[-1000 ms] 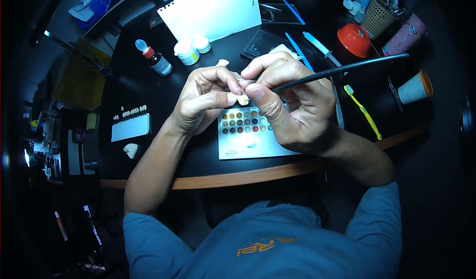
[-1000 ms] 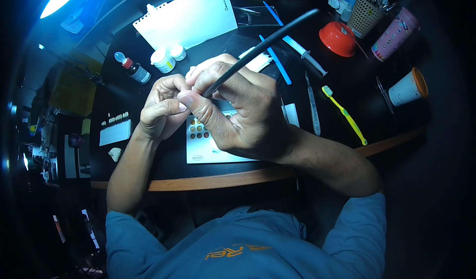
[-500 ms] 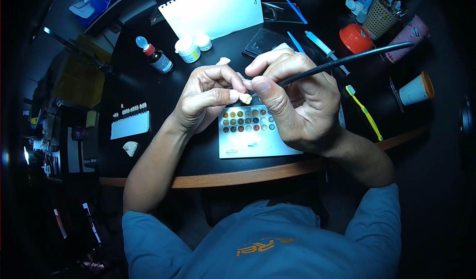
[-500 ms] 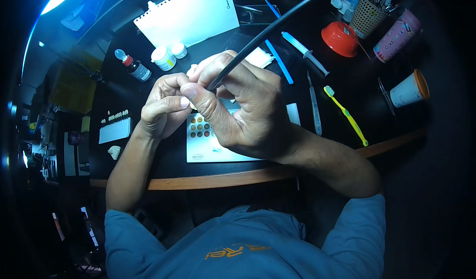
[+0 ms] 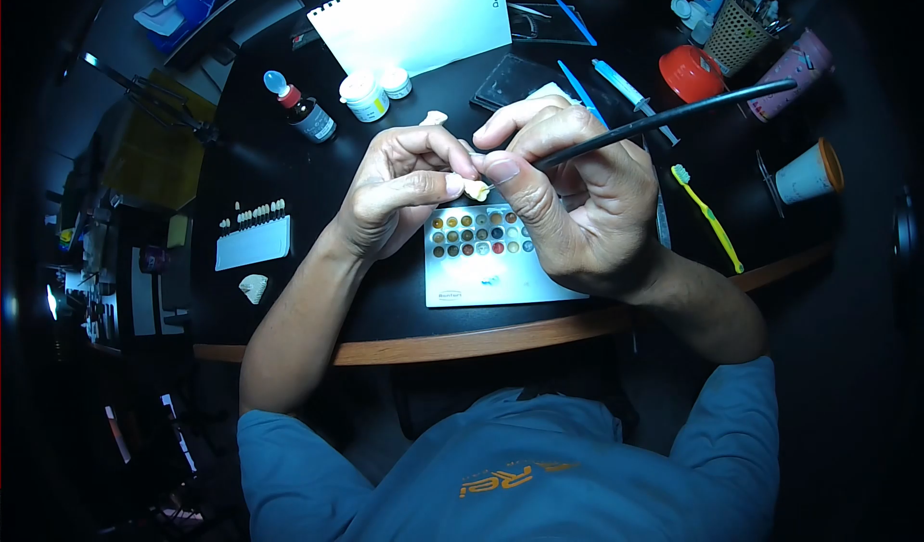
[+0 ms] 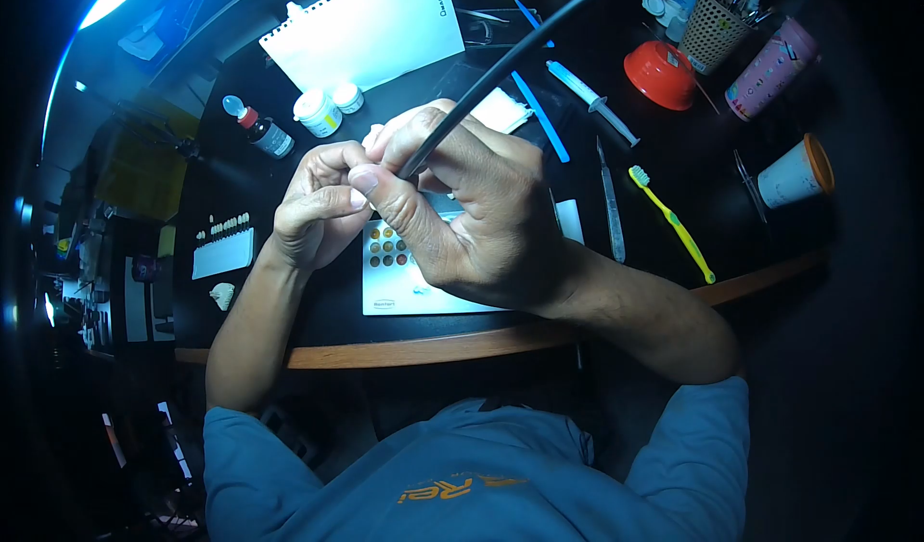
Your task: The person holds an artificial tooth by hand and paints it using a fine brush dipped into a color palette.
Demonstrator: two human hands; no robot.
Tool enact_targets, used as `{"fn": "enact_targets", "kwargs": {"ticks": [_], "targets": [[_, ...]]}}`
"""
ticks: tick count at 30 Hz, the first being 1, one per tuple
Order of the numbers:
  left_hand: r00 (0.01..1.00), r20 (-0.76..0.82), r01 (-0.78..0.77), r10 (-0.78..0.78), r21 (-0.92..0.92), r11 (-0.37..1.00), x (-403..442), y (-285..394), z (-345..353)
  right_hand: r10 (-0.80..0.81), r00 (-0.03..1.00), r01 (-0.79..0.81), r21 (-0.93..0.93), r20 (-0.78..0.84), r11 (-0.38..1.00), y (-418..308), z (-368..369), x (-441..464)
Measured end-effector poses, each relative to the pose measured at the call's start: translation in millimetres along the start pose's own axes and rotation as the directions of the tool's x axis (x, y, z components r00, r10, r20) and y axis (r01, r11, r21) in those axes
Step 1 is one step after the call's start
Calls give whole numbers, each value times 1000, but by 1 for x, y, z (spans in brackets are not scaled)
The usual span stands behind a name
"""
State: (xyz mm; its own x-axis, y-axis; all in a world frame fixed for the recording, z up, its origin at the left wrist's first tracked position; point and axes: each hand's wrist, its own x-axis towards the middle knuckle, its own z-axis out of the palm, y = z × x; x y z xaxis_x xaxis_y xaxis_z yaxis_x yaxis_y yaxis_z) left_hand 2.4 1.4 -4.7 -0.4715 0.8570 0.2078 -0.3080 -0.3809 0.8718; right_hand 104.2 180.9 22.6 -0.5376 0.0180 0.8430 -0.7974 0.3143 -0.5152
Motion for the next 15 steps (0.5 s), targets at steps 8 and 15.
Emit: {"fn": "enact_targets", "kwargs": {"ticks": [8,15], "targets": [[1000,3,-1,1,-2,1000,0,0,0,-10,1000,10,19,-5,1000,3,1,-1],[1000,-5,-5,5,11,1000,1,0,2,1,1000,-1,44,-9,999,2,0,0]]}}
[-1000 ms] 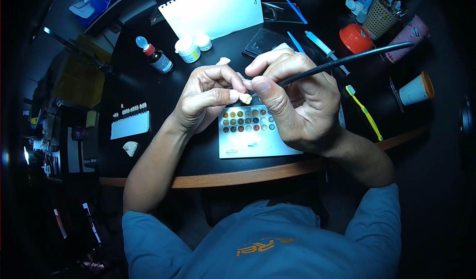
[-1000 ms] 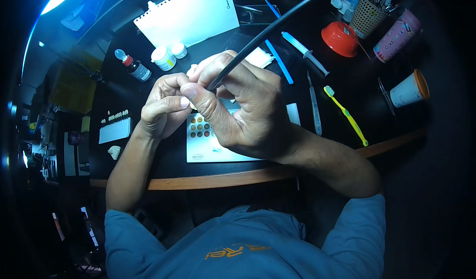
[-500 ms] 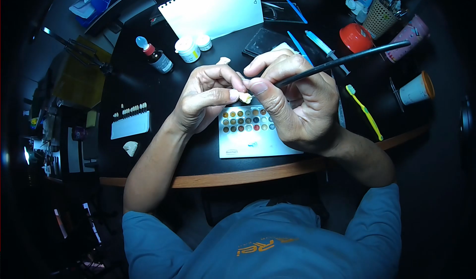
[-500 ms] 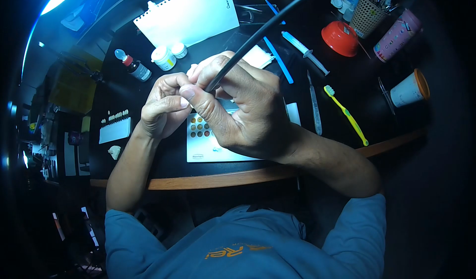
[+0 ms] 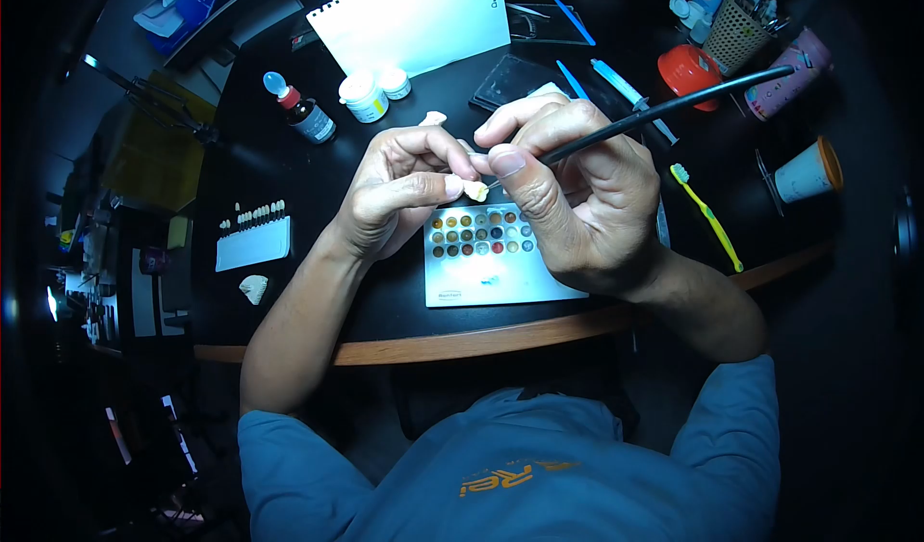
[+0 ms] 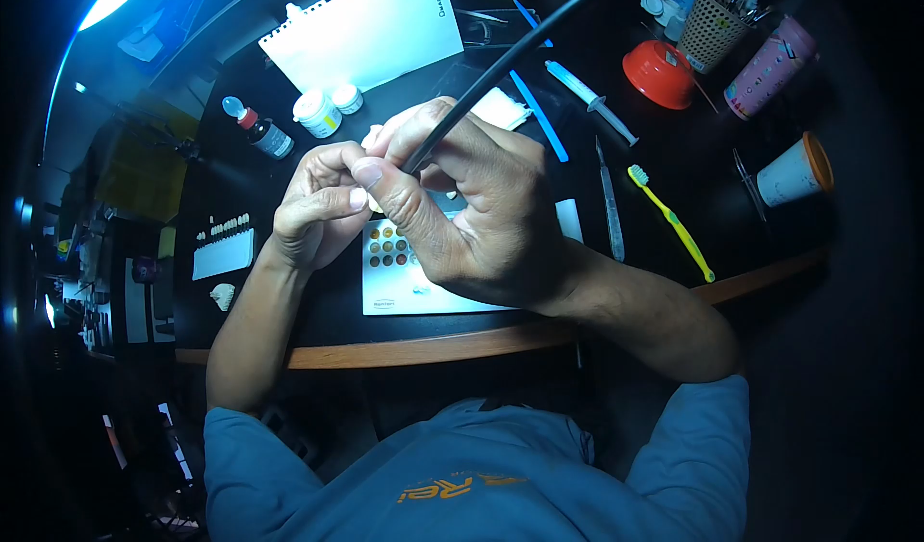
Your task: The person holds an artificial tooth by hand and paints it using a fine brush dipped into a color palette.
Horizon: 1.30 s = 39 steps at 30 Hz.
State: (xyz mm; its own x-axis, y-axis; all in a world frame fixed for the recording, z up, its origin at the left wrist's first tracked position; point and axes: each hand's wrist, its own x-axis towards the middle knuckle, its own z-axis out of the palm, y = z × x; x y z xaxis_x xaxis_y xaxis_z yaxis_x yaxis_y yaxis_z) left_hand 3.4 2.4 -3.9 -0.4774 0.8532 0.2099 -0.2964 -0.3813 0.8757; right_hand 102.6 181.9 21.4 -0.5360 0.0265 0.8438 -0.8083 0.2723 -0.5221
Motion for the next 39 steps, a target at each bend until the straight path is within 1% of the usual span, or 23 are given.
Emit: {"fn": "enact_targets", "kwargs": {"ticks": [5,8,11,14,17,20,23,26,29,32,35,38,39], "targets": [[1000,-8,7,-7,-8,1000,0,1,1,7,1000,-7,13,-4,1000,0,1,0],[1000,1,11,-11,-18,1000,-1,2,1,77,997,-78,4,27,997,-7,0,1],[1000,6,11,-11,-23,1000,-1,1,0,41,999,-40,-7,25,999,-5,-1,1],[1000,1,10,-10,-22,1000,-1,2,1,71,997,-71,2,26,997,-8,0,2],[1000,1,4,-4,-18,1000,-1,1,0,69,997,-69,2,26,998,-7,-1,1],[1000,7,5,-5,-20,1000,-1,1,1,64,996,-62,-39,56,997,-8,-2,2],[1000,15,4,-4,-22,1000,-1,1,-1,31,999,-31,6,14,999,-3,0,0],[1000,7,7,-7,-14,1000,0,2,0,31,999,-31,3,15,1000,-5,0,1],[1000,1,8,-8,-13,1000,0,2,2,56,997,-53,-63,49,997,-8,-2,1],[1000,7,1,-1,-4,1000,0,1,0,7,1000,-7,-24,9,1000,-2,0,-1],[1000,8,-8,8,-3,1000,-1,0,-1,88,991,-85,-36,102,996,-9,-4,-1],[1000,14,4,-3,-26,1000,-1,1,-1,20,996,-16,-44,92,999,-5,-4,-2],[1000,10,3,-3,-29,1000,-1,1,-1,62,995,-62,5,78,998,-7,-4,-1]]}}
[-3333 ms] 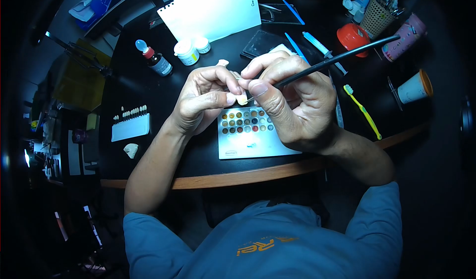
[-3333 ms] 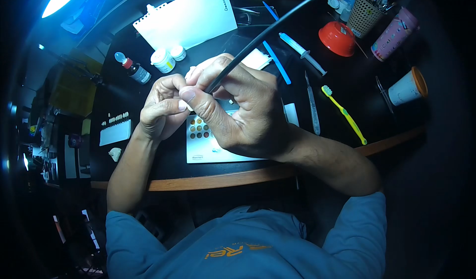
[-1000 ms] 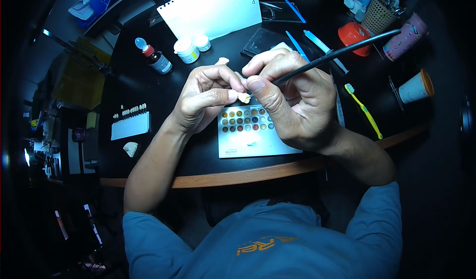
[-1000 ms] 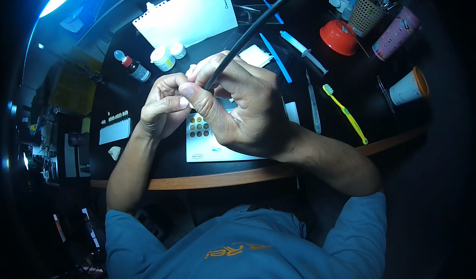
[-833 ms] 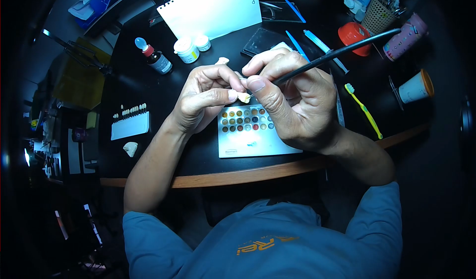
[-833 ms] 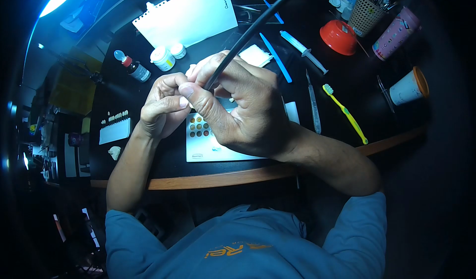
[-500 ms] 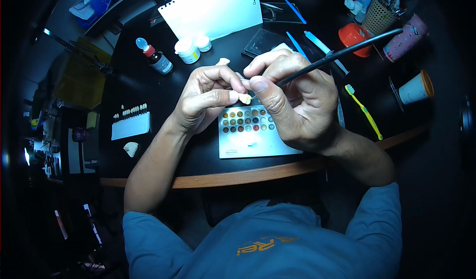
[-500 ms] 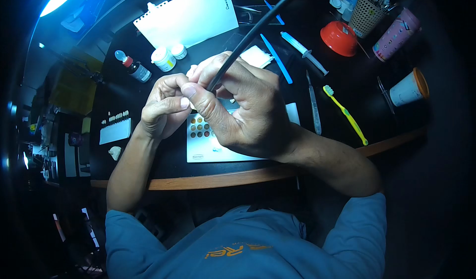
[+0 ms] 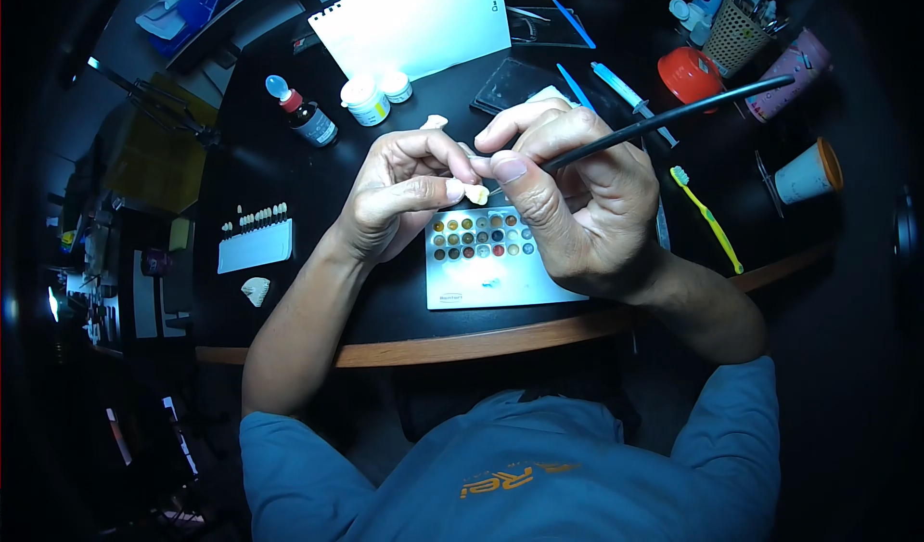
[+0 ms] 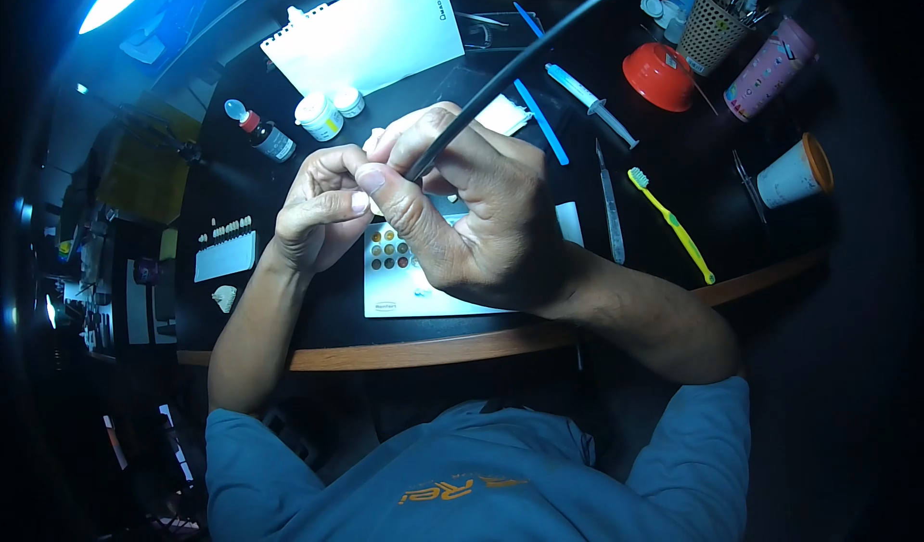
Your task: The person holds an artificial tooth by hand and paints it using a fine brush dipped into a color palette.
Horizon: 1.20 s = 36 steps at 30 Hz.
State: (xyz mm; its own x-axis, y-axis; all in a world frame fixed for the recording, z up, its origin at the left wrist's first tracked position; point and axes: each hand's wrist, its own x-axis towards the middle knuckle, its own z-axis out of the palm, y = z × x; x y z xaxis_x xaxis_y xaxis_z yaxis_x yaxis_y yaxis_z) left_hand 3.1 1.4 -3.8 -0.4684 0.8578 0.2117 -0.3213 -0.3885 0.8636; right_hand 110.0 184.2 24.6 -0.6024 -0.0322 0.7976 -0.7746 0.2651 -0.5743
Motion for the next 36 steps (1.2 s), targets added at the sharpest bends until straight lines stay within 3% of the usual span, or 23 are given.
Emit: {"fn": "enact_targets", "kwargs": {"ticks": [3,6,9,18,20,25,36], "targets": [[1000,0,-12,12,27,1000,0,3,3,105,994,-101,116,-36,988,-6,-1,1],[999,25,-48,47,7,999,1,3,4,116,990,-91,263,-83,960,-2,-1,3],[997,50,-54,56,-25,998,1,1,-2,101,993,-82,267,-57,960,-1,-4,3],[999,10,-33,33,15,999,-1,2,-3,1,1000,-5,209,17,978,-1,-4,0],[999,27,-39,38,40,998,-2,2,-7,-111,992,105,110,53,988,0,-8,3],[999,36,-36,37,-16,999,-1,2,-3,-224,975,224,25,-9,974,1,-2,5],[998,24,-52,51,34,998,-1,1,-3,-227,974,228,-45,20,973,2,-3,4]]}}
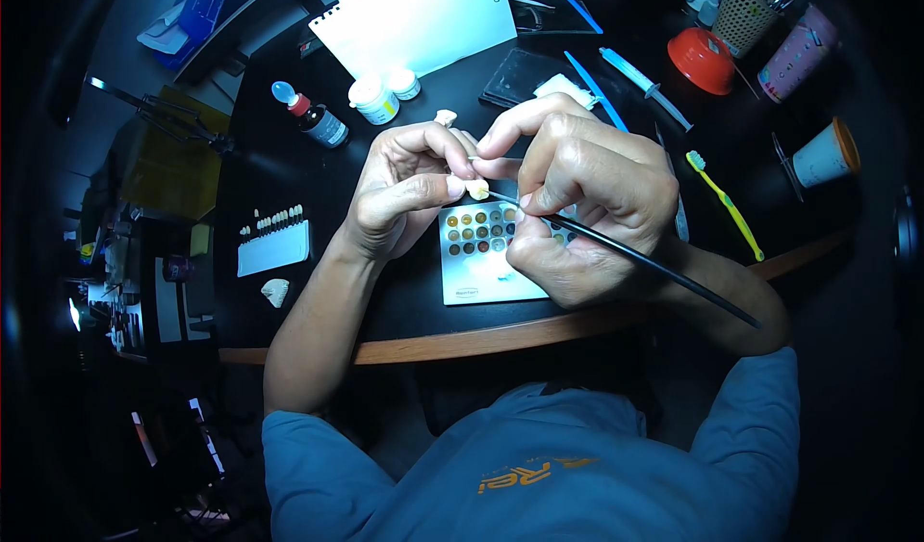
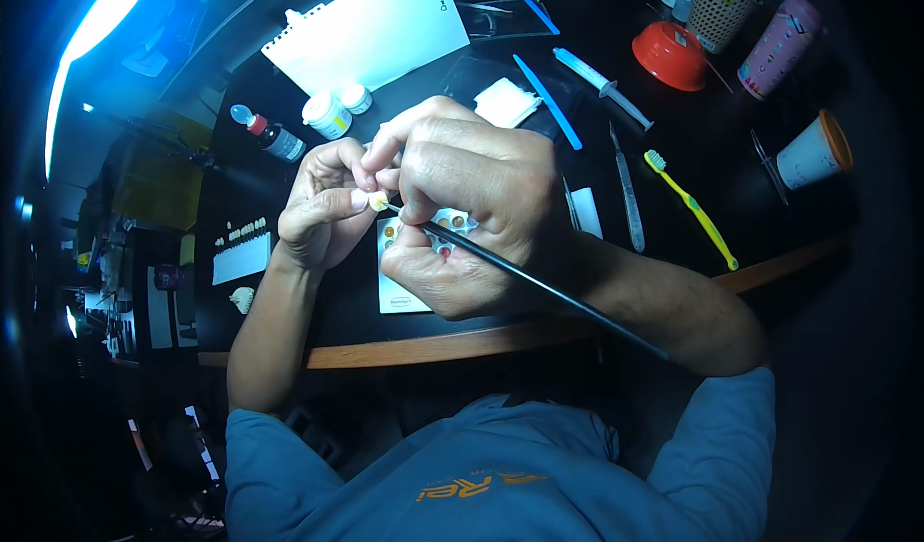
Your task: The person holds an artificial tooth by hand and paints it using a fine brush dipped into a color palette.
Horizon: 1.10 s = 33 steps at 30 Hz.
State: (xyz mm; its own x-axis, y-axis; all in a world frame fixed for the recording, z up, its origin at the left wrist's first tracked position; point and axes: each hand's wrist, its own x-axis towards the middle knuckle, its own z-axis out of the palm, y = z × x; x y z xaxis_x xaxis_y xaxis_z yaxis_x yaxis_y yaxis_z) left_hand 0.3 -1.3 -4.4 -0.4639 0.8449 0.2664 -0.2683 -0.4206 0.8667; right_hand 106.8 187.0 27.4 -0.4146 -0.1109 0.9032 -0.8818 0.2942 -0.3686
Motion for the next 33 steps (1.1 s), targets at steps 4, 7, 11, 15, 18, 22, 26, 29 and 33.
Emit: {"fn": "enact_targets", "kwargs": {"ticks": [4,7,11,15,18,22,26,29,33], "targets": [[1000,-9,6,-6,5,1000,0,0,0,9,1000,-9,5,7,1000,0,-1,0],[1000,-6,-2,2,5,1000,0,-1,0,46,999,-45,36,-12,998,1,2,-3],[1000,-8,4,-4,-6,1000,0,0,0,33,999,-33,4,-4,999,0,1,-2],[1000,-9,2,-3,-16,1000,0,-1,1,30,999,-29,-10,14,1000,0,-1,-2],[1000,-5,5,-5,-15,1000,0,-1,-1,25,1000,-25,-9,15,1000,-1,-1,-1],[1000,-8,7,-7,-21,1000,0,-1,0,25,1000,-25,-2,10,1000,0,-1,-1],[1000,-10,17,-17,-34,999,0,-1,-1,26,1000,-26,-13,2,1000,-1,-1,0],[999,-17,45,-46,-82,996,0,0,2,88,996,-87,35,-27,996,-4,0,-1],[999,27,46,-42,-208,977,1,-5,4,139,989,-132,129,-49,983,-6,0,-3]]}}
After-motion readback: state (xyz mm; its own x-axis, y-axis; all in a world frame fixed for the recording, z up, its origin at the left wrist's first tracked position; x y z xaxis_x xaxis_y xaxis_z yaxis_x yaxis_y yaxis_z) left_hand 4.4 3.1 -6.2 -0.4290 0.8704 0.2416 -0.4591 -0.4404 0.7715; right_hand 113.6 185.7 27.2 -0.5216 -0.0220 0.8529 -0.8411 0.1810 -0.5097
